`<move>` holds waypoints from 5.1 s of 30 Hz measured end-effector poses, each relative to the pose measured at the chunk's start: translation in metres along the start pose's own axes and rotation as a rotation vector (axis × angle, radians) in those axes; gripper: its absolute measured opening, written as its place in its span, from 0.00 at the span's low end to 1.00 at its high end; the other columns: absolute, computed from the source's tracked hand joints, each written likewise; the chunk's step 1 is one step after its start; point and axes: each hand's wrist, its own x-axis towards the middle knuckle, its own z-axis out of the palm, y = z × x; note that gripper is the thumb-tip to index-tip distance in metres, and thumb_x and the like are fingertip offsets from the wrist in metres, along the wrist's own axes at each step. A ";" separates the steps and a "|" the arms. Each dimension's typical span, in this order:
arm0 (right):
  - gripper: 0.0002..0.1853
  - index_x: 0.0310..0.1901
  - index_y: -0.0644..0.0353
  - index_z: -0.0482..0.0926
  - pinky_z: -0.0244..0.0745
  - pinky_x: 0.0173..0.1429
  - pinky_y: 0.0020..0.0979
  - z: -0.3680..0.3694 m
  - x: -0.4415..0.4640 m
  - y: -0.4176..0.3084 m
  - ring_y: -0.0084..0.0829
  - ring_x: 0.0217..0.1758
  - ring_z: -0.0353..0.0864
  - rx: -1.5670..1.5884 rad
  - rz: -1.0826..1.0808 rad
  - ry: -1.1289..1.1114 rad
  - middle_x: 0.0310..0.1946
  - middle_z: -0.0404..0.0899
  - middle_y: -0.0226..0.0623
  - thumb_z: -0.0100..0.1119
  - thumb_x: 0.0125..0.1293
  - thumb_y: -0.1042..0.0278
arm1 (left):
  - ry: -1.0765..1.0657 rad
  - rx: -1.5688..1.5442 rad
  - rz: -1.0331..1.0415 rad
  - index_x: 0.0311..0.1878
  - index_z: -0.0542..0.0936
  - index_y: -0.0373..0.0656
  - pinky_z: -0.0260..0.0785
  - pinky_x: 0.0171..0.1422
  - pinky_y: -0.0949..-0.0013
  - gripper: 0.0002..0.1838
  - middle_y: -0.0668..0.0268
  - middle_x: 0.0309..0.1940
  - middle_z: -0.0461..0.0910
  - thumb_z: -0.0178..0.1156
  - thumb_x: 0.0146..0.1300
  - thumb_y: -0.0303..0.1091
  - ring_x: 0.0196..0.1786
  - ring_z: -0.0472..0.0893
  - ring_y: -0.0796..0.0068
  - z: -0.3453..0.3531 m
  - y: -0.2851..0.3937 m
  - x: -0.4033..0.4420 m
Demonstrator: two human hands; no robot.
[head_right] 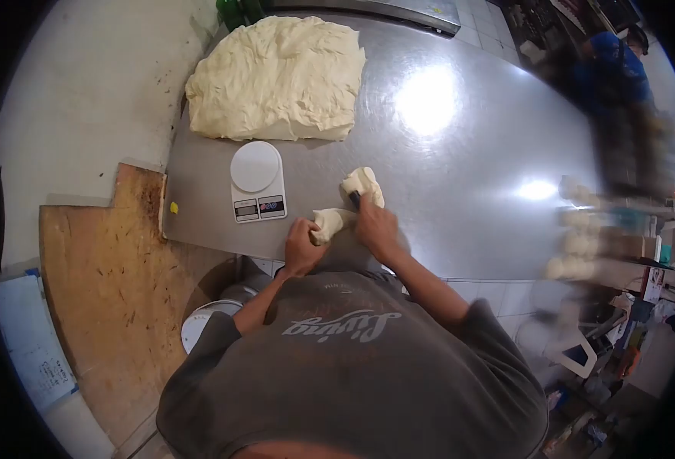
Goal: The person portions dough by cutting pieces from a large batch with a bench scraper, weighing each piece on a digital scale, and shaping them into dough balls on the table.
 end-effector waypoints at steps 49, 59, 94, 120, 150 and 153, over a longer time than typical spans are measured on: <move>0.16 0.55 0.66 0.77 0.79 0.52 0.53 -0.051 -0.031 0.064 0.65 0.45 0.86 0.369 0.191 0.094 0.39 0.86 0.60 0.64 0.75 0.64 | -0.367 -0.503 -0.114 0.63 0.78 0.43 0.80 0.57 0.65 0.14 0.62 0.48 0.86 0.65 0.78 0.29 0.52 0.86 0.73 0.030 0.024 0.048; 0.17 0.55 0.65 0.77 0.80 0.49 0.46 -0.126 -0.012 0.070 0.54 0.41 0.88 0.524 0.282 0.565 0.38 0.87 0.57 0.67 0.76 0.61 | -0.433 -0.953 -0.319 0.78 0.72 0.44 0.83 0.58 0.67 0.27 0.56 0.58 0.88 0.65 0.79 0.29 0.54 0.88 0.73 0.009 0.052 0.108; 0.17 0.56 0.61 0.72 0.73 0.44 0.64 -0.001 -0.053 0.029 0.73 0.42 0.84 0.364 0.131 -0.097 0.35 0.85 0.65 0.65 0.76 0.61 | -0.320 0.089 -0.172 0.59 0.86 0.41 0.82 0.53 0.58 0.21 0.56 0.45 0.89 0.76 0.62 0.32 0.46 0.89 0.59 -0.016 -0.008 0.048; 0.17 0.56 0.65 0.75 0.77 0.43 0.54 -0.018 -0.057 0.038 0.65 0.38 0.86 0.521 0.100 -0.028 0.33 0.86 0.60 0.66 0.77 0.61 | -0.160 0.102 -0.107 0.62 0.83 0.35 0.78 0.62 0.52 0.25 0.49 0.49 0.88 0.72 0.70 0.43 0.53 0.87 0.46 0.051 -0.014 0.078; 0.17 0.55 0.64 0.67 0.83 0.42 0.60 0.015 0.020 -0.064 0.64 0.39 0.90 0.147 -0.076 -0.030 0.35 0.88 0.59 0.63 0.74 0.66 | 0.129 -0.229 -0.411 0.57 0.88 0.35 0.82 0.50 0.69 0.18 0.65 0.40 0.92 0.69 0.78 0.41 0.44 0.89 0.78 -0.079 0.007 0.047; 0.19 0.57 0.63 0.67 0.82 0.43 0.62 0.012 0.015 -0.058 0.65 0.39 0.89 0.151 0.003 -0.069 0.35 0.88 0.60 0.62 0.76 0.63 | 0.393 -0.399 -0.272 0.61 0.86 0.38 0.81 0.55 0.67 0.20 0.59 0.43 0.91 0.69 0.76 0.42 0.46 0.89 0.72 -0.118 0.000 0.091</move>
